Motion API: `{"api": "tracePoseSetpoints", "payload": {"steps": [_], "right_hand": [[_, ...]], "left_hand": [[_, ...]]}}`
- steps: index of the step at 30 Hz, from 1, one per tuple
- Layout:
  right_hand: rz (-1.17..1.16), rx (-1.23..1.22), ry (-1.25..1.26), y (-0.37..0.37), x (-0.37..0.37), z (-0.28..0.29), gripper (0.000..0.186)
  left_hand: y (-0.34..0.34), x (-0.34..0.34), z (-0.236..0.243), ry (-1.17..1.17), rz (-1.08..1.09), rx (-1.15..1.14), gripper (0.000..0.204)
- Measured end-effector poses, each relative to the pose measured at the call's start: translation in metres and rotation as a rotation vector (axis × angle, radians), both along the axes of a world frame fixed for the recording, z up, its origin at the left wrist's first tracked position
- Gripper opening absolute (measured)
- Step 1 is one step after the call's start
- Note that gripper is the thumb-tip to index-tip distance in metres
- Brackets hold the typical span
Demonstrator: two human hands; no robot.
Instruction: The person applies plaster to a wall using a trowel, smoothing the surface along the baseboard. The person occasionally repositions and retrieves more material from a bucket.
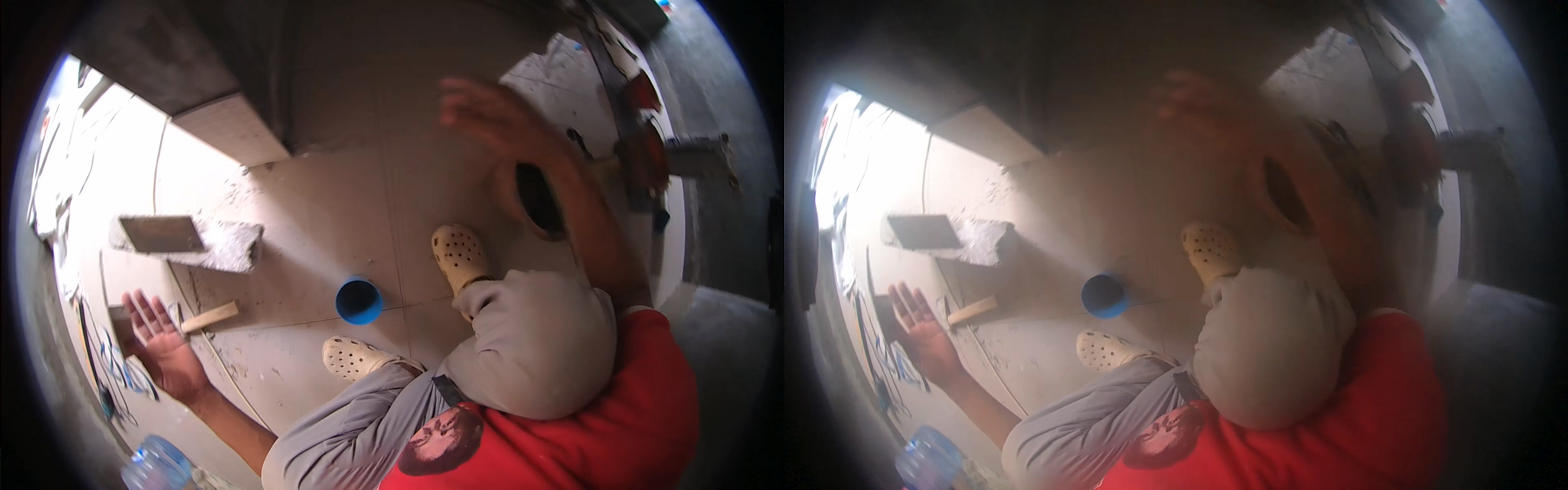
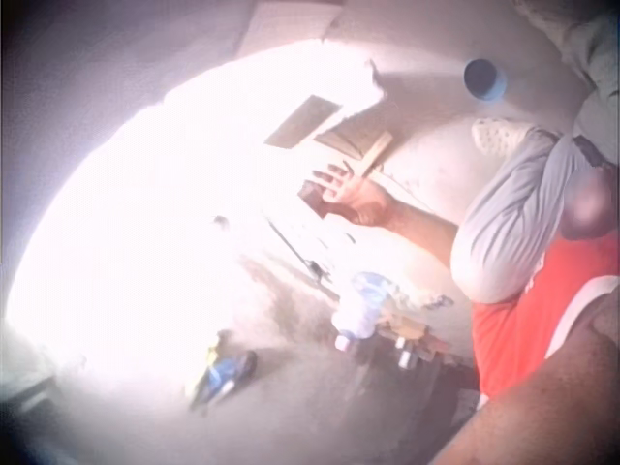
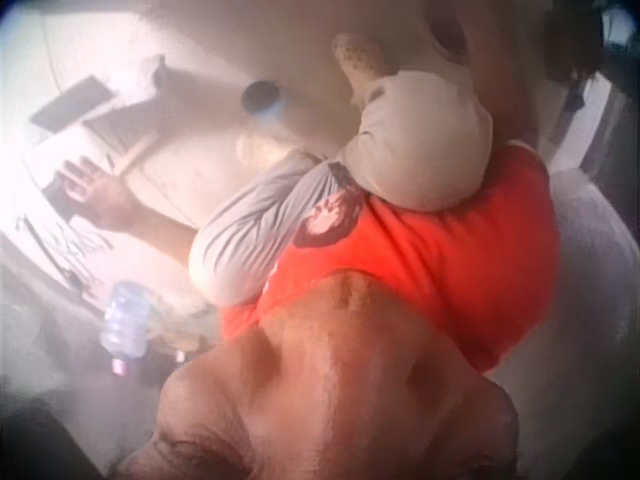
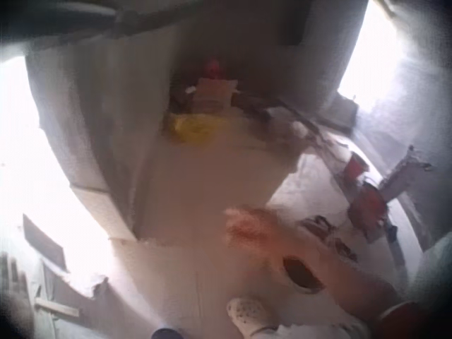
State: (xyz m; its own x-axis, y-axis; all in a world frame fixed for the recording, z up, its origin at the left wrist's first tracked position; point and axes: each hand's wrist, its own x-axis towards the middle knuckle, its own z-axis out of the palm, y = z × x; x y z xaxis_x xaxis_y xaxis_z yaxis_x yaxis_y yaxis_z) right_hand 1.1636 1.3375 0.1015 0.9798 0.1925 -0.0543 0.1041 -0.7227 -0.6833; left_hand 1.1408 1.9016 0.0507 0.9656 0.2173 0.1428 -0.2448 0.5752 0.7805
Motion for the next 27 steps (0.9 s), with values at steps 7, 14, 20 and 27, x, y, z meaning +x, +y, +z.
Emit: {"api": "tracePoseSetpoints", "payload": {"steps": [7, 14, 20, 27], "right_hand": [[-0.646, -0.391, -0.123, -0.169, -0.095, 0.072, 0.042], [-0.176, -0.580, 0.000, -0.327, -0.088, -0.043, 0.066], [-0.368, -0.563, 0.453, -0.318, -0.081, -0.103, 0.072], [-0.515, -0.060, 0.729, -0.387, -0.078, -0.104, 0.066]], "left_hand": [[-0.025, 0.018, 0.033, 0.047, 0.059, 0.045, 0.070], [-0.045, 0.018, 0.045, 0.076, -0.082, -0.033, 0.061], [-0.052, -0.004, 0.046, 0.068, -0.205, 0.161, 0.056], [-0.108, -0.010, 0.068, 0.127, -0.233, 0.255, 0.049]]}}
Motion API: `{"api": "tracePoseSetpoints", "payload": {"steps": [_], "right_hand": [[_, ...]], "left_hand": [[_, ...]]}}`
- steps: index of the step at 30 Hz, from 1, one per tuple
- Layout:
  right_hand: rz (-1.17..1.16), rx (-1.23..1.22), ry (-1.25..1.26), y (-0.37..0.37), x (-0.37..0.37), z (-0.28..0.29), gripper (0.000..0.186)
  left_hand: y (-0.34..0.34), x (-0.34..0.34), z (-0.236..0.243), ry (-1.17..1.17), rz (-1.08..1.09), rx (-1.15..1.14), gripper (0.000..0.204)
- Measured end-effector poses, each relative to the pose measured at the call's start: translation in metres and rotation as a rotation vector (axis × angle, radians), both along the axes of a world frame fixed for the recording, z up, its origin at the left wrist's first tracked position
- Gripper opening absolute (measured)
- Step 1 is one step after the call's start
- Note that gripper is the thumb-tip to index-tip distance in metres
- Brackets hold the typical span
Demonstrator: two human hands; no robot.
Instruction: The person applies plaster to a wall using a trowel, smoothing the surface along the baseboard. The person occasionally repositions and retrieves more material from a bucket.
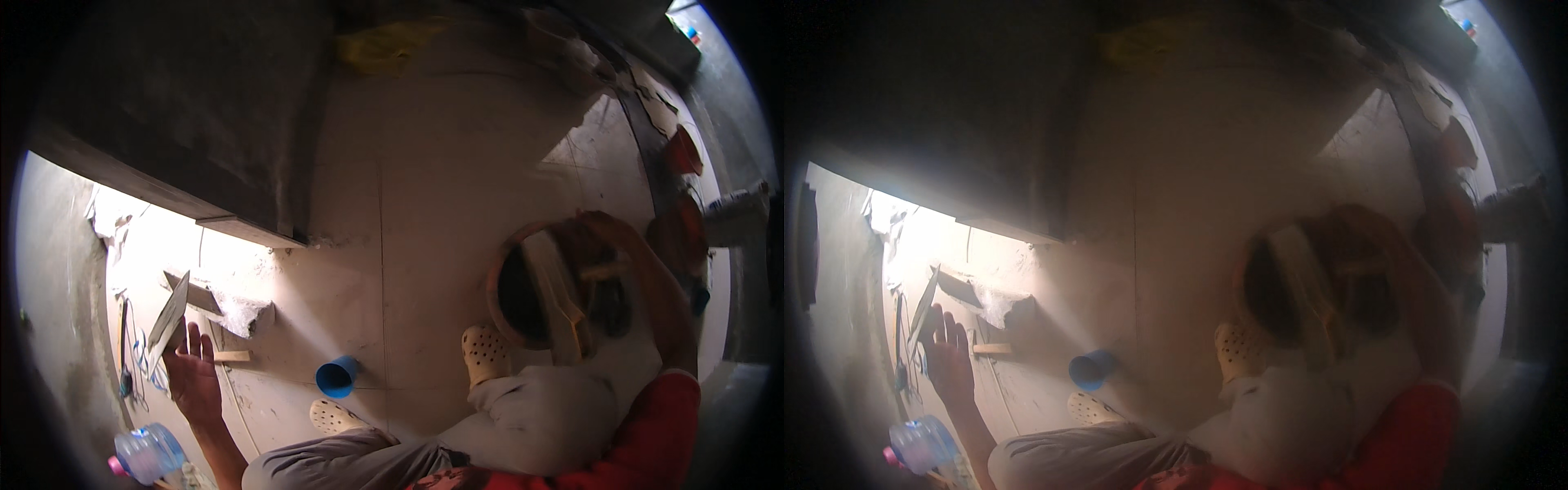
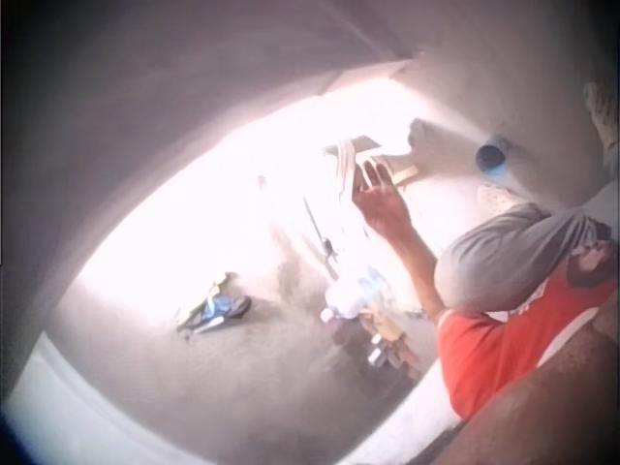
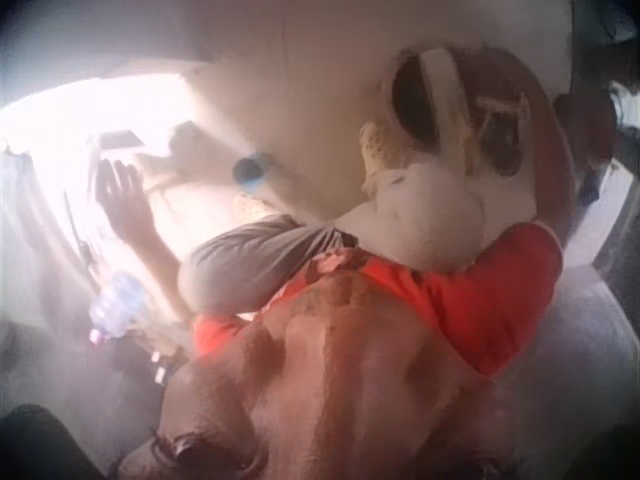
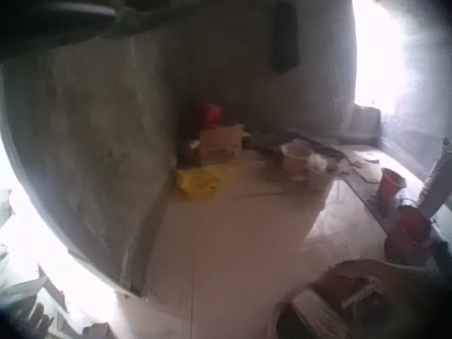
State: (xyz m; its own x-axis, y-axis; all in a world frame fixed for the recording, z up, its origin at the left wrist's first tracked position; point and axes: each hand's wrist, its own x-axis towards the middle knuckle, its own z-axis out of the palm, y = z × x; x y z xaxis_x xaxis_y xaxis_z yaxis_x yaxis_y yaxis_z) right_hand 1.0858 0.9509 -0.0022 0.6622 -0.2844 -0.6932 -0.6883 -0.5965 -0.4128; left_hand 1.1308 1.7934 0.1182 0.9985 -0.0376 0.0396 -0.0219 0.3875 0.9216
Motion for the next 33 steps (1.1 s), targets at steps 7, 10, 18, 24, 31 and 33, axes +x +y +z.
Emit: {"api": "tracePoseSetpoints", "payload": {"steps": [7, 10, 18, 24, 31, 33], "right_hand": [[-0.442, 0.151, -0.172, -0.173, -0.034, -0.055, 0.061], [-0.389, 0.056, -0.333, -0.238, -0.067, -0.068, 0.061], [0.660, -0.772, -0.092, -0.313, -0.152, -0.029, 0.058], [0.165, -0.620, -0.231, -0.299, -0.163, 0.003, 0.056], [-0.139, -0.470, -0.357, -0.292, -0.166, 0.027, 0.054], [-0.190, -0.449, -0.380, -0.288, -0.162, 0.039, 0.054]], "left_hand": [[-0.066, -0.003, 0.030, -0.093, -0.325, -0.110, 0.048], [-0.097, 0.006, 0.042, -0.025, -0.305, -0.098, 0.045], [-0.162, 0.057, 0.053, 0.059, -0.369, -0.188, 0.042], [-0.216, 0.126, 0.037, 0.008, -0.180, 0.571, 0.032], [-0.309, 0.248, -0.048, 0.152, -0.396, -0.113, 0.017], [-0.338, 0.274, -0.076, 0.254, -0.411, -0.163, 0.018]]}}
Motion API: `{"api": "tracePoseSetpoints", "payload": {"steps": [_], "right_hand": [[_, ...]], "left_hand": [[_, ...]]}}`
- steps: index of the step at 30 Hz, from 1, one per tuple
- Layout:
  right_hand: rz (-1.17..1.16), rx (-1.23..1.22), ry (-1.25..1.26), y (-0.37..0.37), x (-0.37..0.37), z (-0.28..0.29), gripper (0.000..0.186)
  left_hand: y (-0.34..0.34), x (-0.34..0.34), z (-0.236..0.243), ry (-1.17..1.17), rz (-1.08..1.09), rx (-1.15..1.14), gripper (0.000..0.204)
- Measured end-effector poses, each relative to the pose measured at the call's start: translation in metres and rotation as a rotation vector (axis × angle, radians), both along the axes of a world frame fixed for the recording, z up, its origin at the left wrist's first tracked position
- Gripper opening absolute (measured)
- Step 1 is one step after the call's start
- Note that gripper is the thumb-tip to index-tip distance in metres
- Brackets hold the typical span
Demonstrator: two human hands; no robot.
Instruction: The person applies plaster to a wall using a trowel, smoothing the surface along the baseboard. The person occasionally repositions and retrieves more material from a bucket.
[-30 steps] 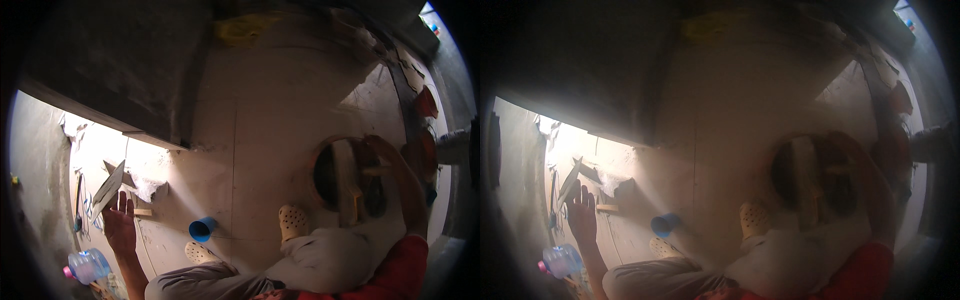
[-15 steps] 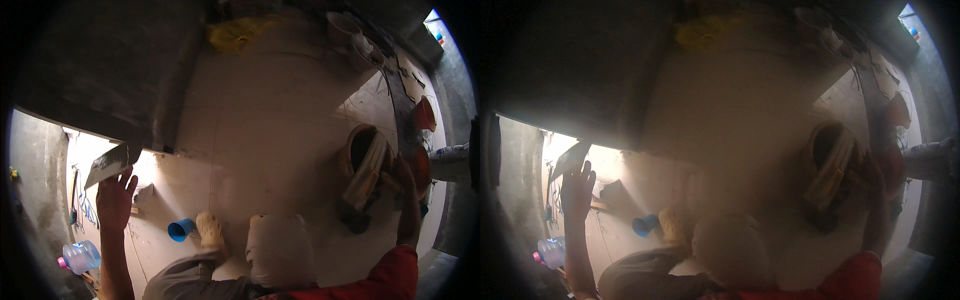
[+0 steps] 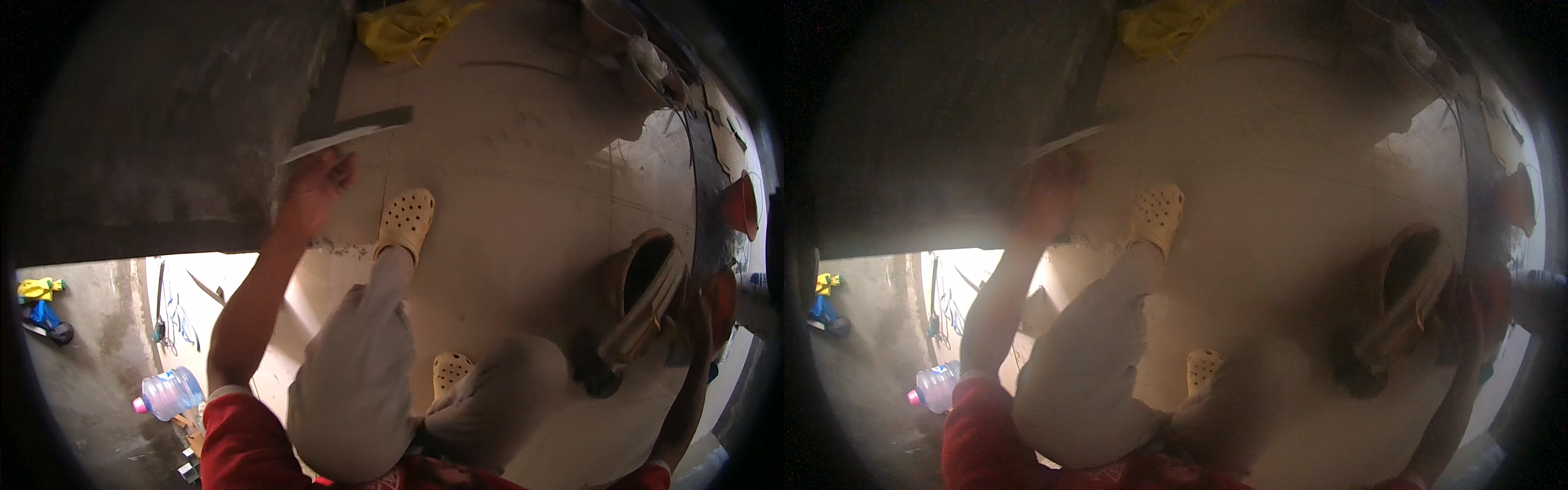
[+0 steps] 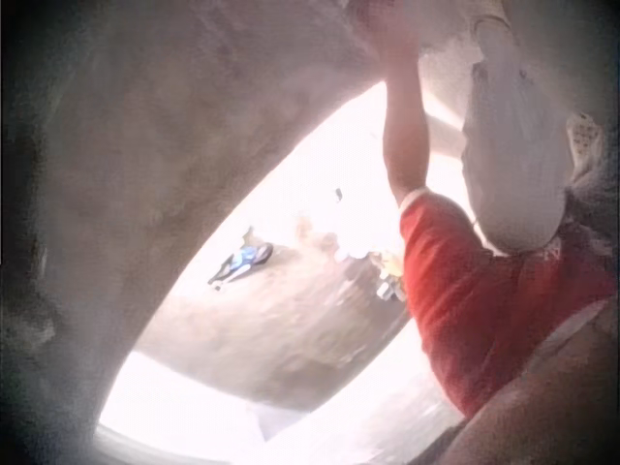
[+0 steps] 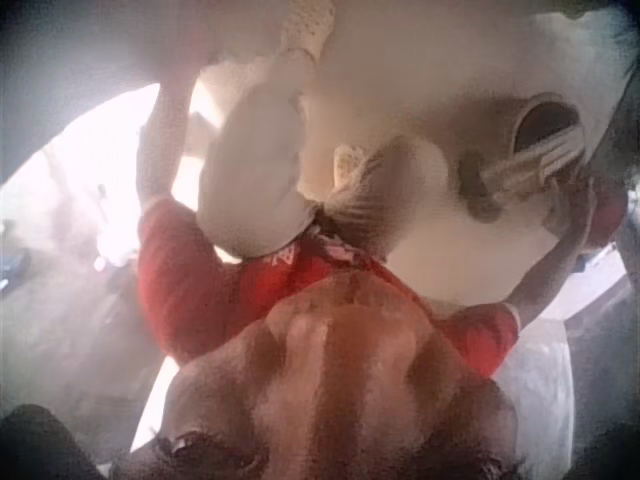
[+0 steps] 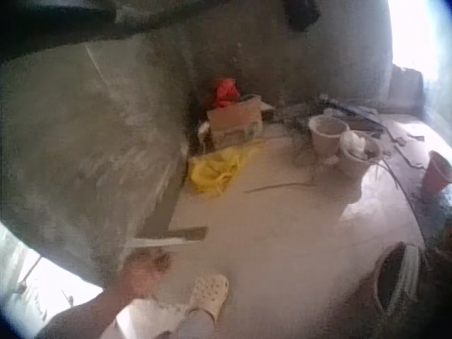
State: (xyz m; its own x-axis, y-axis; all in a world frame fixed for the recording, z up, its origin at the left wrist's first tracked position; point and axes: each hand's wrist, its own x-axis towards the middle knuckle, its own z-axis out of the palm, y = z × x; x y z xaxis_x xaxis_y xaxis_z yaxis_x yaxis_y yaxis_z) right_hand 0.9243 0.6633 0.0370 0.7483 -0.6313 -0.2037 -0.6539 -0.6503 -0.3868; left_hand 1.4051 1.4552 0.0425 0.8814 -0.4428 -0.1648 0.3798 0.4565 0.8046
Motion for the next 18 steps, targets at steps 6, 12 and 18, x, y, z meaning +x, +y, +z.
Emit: {"api": "tracePoseSetpoints", "payload": {"steps": [6, 12, 18], "right_hand": [[-0.113, 0.035, -0.064, 0.026, 0.015, 0.046, 0.053], [-0.229, 0.071, -0.129, 0.056, 0.038, 0.076, 0.053], [-0.340, 0.082, -0.189, 0.100, 0.086, 0.123, 0.053]], "left_hand": [[-0.051, 0.036, -0.025, 0.103, -0.016, 0.194, 0.026], [-0.097, 0.097, -0.050, 0.222, -0.040, 0.202, 0.030], [-0.142, 0.190, -0.075, 0.300, -0.056, 0.041, 0.032]]}}
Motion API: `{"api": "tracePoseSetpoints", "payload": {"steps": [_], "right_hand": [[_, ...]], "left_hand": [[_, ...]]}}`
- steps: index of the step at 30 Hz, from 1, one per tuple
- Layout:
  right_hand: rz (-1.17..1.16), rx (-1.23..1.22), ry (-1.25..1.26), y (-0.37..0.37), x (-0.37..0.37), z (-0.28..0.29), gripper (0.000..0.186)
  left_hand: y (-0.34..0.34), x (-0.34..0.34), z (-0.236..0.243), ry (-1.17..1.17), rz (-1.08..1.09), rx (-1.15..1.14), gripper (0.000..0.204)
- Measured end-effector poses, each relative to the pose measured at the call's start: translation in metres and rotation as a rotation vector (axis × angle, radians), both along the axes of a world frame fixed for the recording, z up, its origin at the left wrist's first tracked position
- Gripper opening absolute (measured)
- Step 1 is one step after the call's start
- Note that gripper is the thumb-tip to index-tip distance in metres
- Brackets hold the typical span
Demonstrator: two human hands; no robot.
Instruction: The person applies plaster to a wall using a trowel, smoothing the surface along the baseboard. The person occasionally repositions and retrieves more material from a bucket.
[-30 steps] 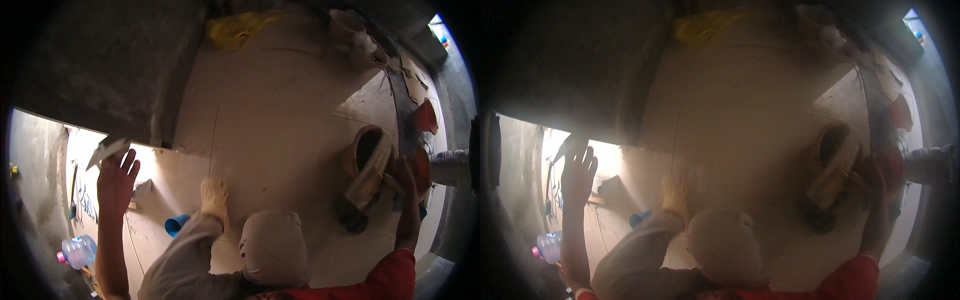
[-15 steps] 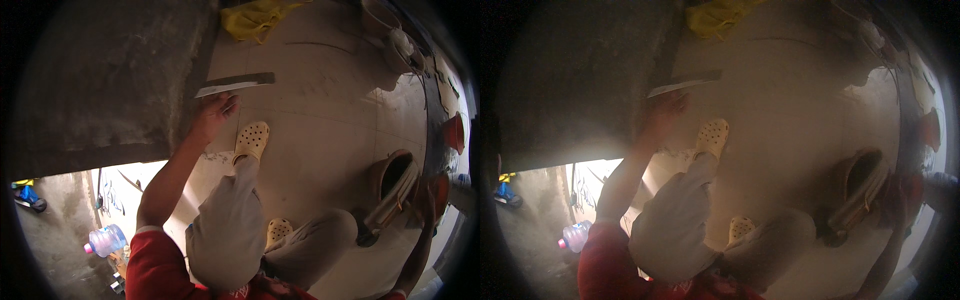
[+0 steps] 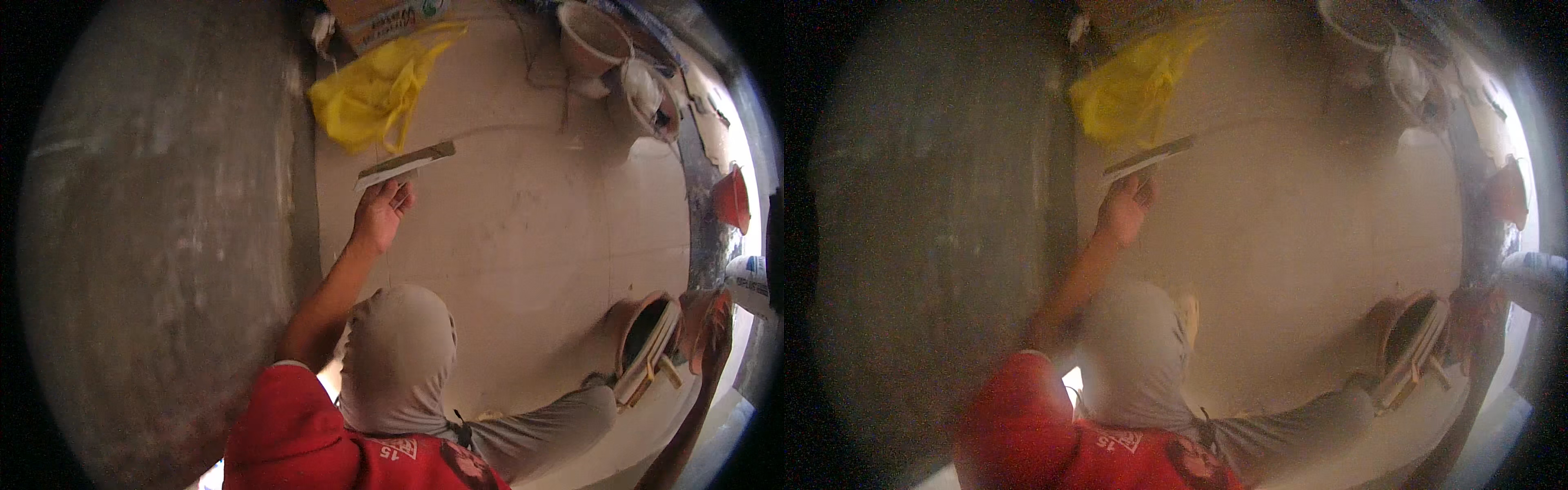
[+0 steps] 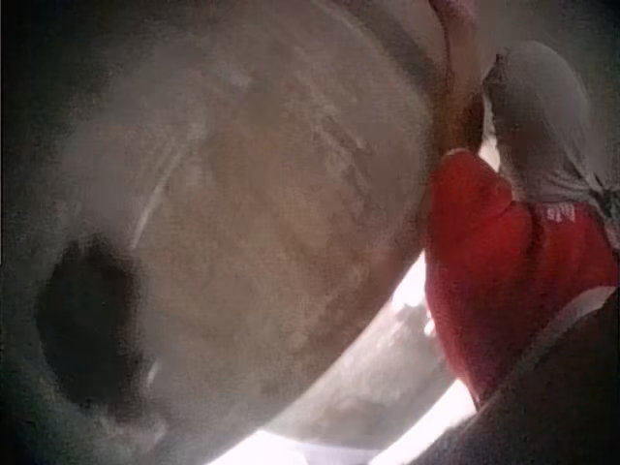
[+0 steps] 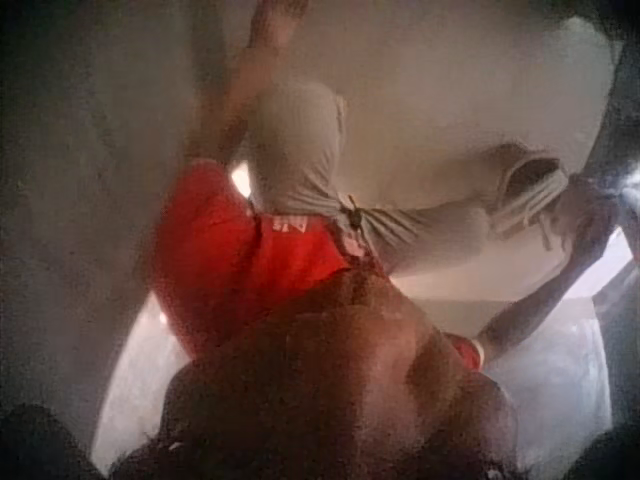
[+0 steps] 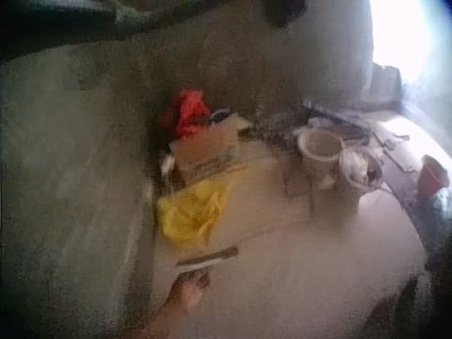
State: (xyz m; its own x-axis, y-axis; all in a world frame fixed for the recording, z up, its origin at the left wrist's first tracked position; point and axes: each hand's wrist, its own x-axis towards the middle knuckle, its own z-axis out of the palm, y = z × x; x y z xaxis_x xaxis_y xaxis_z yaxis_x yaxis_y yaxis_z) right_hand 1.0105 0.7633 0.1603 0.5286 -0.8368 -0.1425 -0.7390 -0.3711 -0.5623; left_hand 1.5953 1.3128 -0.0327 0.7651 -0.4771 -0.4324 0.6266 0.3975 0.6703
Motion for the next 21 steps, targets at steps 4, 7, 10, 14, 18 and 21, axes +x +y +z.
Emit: {"api": "tracePoseSetpoints", "payload": {"steps": [4, 7, 10, 14, 18, 21], "right_hand": [[-0.021, 0.012, -0.036, 0.023, 0.072, 0.043, 0.054], [0.018, 0.070, -0.052, 0.035, 0.146, 0.056, 0.053], [0.063, 0.112, 0.061, 0.054, 0.223, 0.046, 0.055], [0.184, 0.262, 0.065, 0.069, 0.323, 0.000, 0.054], [0.498, 0.206, -0.072, 0.070, 0.443, -0.078, 0.059], [0.598, 0.190, -0.041, 0.063, 0.556, -0.108, 0.062]], "left_hand": [[-0.018, 0.073, 0.011, -0.033, 0.060, -0.098, 0.040], [-0.011, 0.104, 0.028, -0.058, 0.123, -0.105, 0.040], [0.005, 0.137, 0.047, -0.185, 0.176, -0.078, 0.040], [0.017, 0.186, 0.069, -0.258, 0.248, -0.096, 0.038], [0.019, 0.212, 0.085, -0.326, 0.297, -0.063, 0.033], [0.022, 0.228, 0.086, -0.381, 0.295, 0.030, 0.031]]}}
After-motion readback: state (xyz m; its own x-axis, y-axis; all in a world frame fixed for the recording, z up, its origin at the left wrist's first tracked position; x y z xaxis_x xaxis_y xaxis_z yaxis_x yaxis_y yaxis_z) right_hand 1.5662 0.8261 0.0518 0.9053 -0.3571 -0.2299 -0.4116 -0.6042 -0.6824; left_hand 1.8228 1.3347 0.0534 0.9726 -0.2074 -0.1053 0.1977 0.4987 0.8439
